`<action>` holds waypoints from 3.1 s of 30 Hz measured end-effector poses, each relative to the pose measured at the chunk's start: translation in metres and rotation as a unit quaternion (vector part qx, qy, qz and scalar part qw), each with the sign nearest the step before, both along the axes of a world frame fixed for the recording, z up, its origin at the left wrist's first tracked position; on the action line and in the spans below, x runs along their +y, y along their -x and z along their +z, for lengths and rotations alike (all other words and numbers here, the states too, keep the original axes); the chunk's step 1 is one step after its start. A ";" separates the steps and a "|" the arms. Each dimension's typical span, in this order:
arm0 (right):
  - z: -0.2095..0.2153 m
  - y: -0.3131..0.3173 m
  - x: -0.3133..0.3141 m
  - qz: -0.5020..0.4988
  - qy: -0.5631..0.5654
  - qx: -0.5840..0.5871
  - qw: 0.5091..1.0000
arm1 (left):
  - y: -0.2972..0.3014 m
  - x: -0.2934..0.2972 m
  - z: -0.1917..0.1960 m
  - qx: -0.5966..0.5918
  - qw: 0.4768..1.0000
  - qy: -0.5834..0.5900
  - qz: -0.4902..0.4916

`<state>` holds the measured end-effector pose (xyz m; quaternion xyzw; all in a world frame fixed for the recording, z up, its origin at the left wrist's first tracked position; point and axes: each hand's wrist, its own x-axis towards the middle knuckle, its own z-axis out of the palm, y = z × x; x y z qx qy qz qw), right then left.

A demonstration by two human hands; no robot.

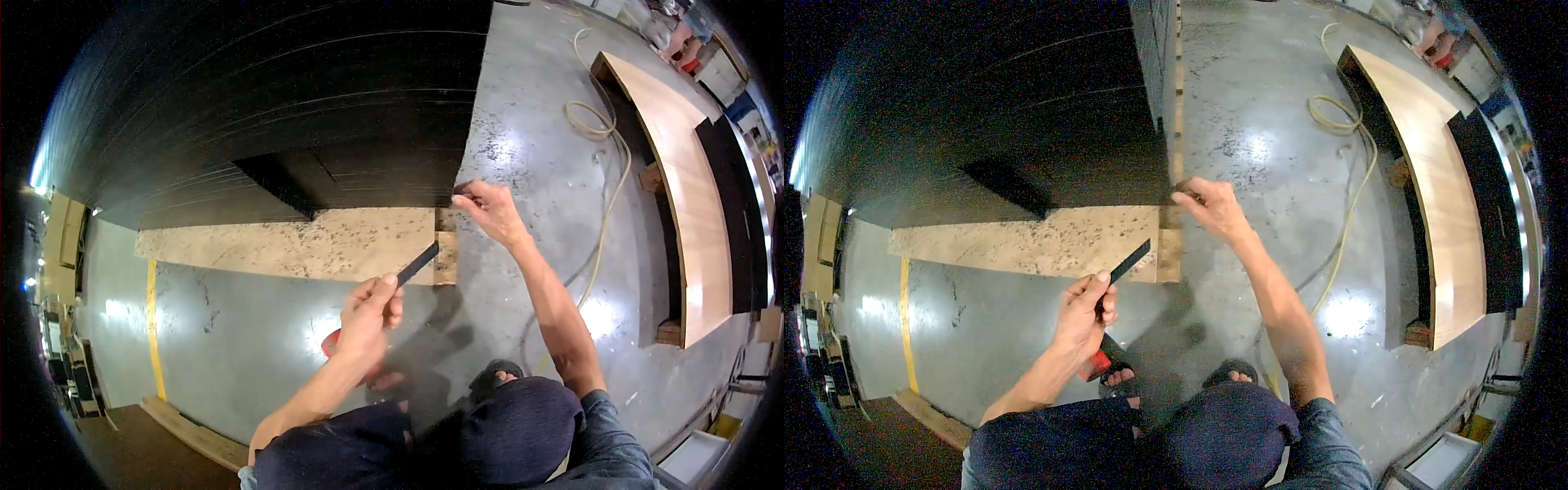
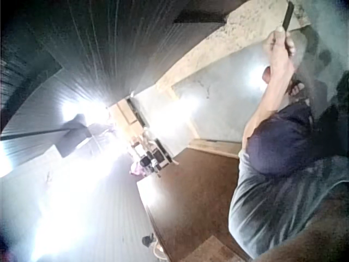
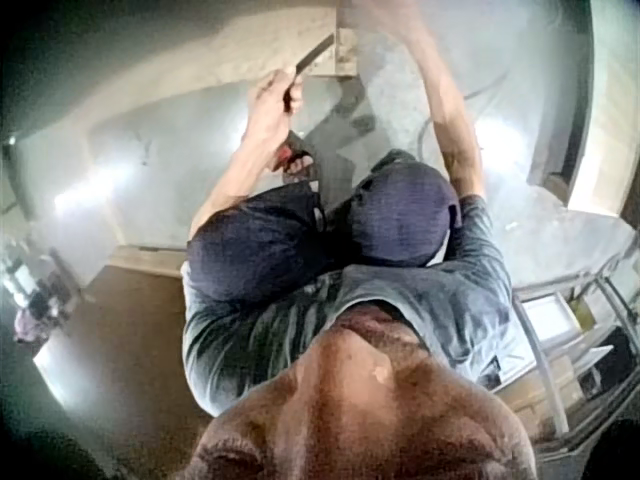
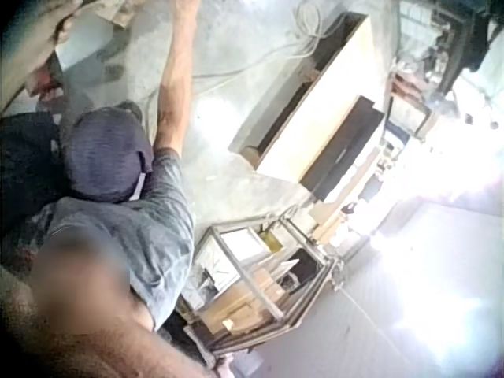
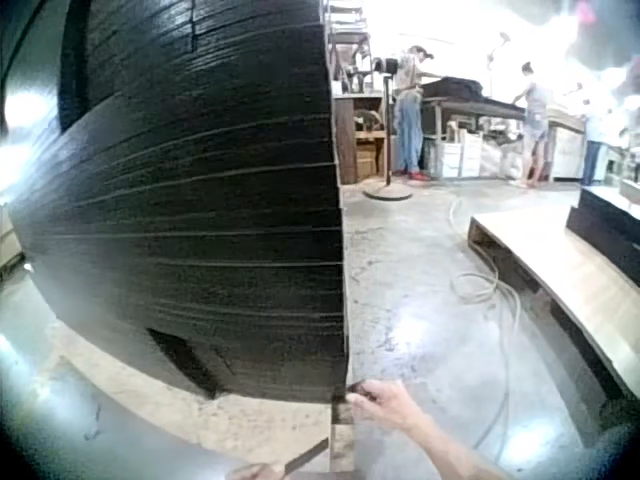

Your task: Adjusting and sanding the edges of stacked black furniture panels using a rubber mallet and a hand sanding tool.

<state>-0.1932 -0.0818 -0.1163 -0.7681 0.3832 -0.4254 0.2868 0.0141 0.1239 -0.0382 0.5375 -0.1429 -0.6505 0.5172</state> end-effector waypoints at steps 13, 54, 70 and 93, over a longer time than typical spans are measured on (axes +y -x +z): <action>0.108 -0.021 -0.005 -0.071 0.126 -0.080 0.986 | 0.009 -0.005 -0.008 0.012 1.000 -0.002 0.023; 0.147 -0.005 0.054 0.058 -0.244 -0.297 0.921 | 0.017 -0.096 0.071 -0.169 0.958 0.228 -0.048; 0.177 -0.016 0.037 -0.024 -0.167 -0.316 0.934 | 0.033 -0.129 0.080 -0.078 0.963 0.258 -0.024; 0.169 -0.027 0.028 -0.041 -0.186 -0.328 0.925 | 0.044 -0.125 0.082 -0.079 0.956 0.281 0.039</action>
